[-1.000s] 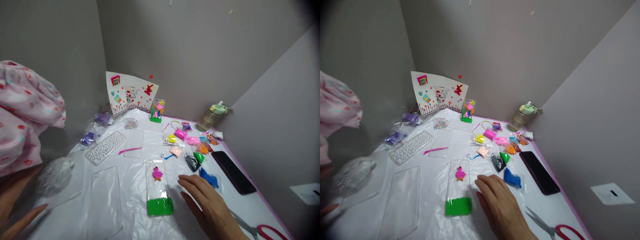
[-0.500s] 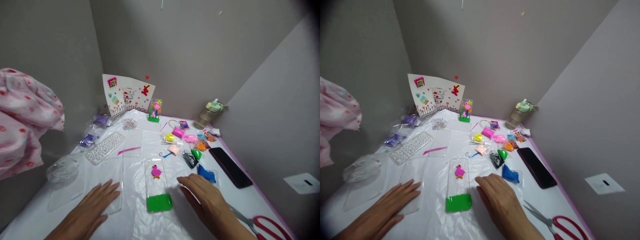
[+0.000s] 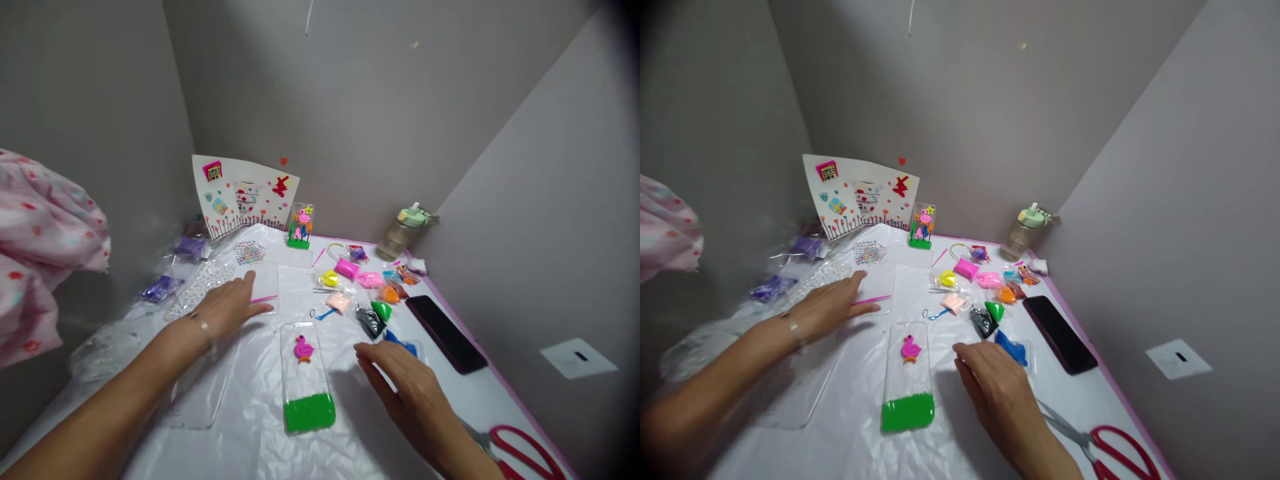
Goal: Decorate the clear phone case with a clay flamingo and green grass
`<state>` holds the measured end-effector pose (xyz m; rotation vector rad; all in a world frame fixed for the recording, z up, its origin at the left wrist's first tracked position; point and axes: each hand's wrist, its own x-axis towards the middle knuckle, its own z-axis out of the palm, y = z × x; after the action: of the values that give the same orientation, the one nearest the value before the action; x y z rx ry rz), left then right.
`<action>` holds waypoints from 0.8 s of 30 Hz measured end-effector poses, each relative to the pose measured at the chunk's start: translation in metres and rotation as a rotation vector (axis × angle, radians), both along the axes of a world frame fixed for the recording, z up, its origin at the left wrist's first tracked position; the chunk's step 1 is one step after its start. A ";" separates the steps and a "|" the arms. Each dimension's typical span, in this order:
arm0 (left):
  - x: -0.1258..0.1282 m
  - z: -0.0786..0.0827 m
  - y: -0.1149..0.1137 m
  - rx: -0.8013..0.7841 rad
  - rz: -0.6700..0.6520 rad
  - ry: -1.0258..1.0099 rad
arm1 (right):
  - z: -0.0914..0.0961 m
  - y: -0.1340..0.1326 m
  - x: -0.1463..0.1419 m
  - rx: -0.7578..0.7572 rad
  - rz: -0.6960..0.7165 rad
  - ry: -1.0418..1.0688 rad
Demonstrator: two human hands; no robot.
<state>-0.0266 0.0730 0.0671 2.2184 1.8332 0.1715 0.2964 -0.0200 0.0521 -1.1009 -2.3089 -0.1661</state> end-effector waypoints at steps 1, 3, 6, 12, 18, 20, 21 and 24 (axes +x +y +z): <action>0.012 -0.001 0.012 -0.012 0.038 0.031 | -0.001 0.000 0.002 -0.003 -0.004 -0.004; 0.033 -0.007 0.030 -0.010 0.100 0.076 | -0.004 0.001 0.005 -0.022 -0.013 -0.014; 0.052 -0.018 0.039 0.015 0.146 0.117 | -0.007 0.001 0.012 -0.050 -0.021 -0.018; 0.054 -0.025 0.035 0.069 0.159 0.110 | -0.007 -0.001 0.015 -0.058 -0.004 -0.034; 0.029 -0.012 0.025 0.165 0.137 0.056 | -0.003 -0.004 0.016 -0.067 -0.008 -0.050; 0.007 -0.006 0.017 0.216 0.128 0.043 | -0.002 -0.005 0.016 -0.064 -0.009 -0.054; -0.006 -0.004 0.013 0.238 0.137 0.041 | -0.002 -0.005 0.016 -0.058 -0.006 -0.055; -0.045 -0.006 -0.002 0.273 0.201 0.057 | -0.003 -0.005 0.016 -0.062 0.009 -0.055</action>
<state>-0.0715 0.0715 0.0613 2.2248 2.1783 0.4237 0.3123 -0.0245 0.0495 -1.1296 -2.3821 -0.1233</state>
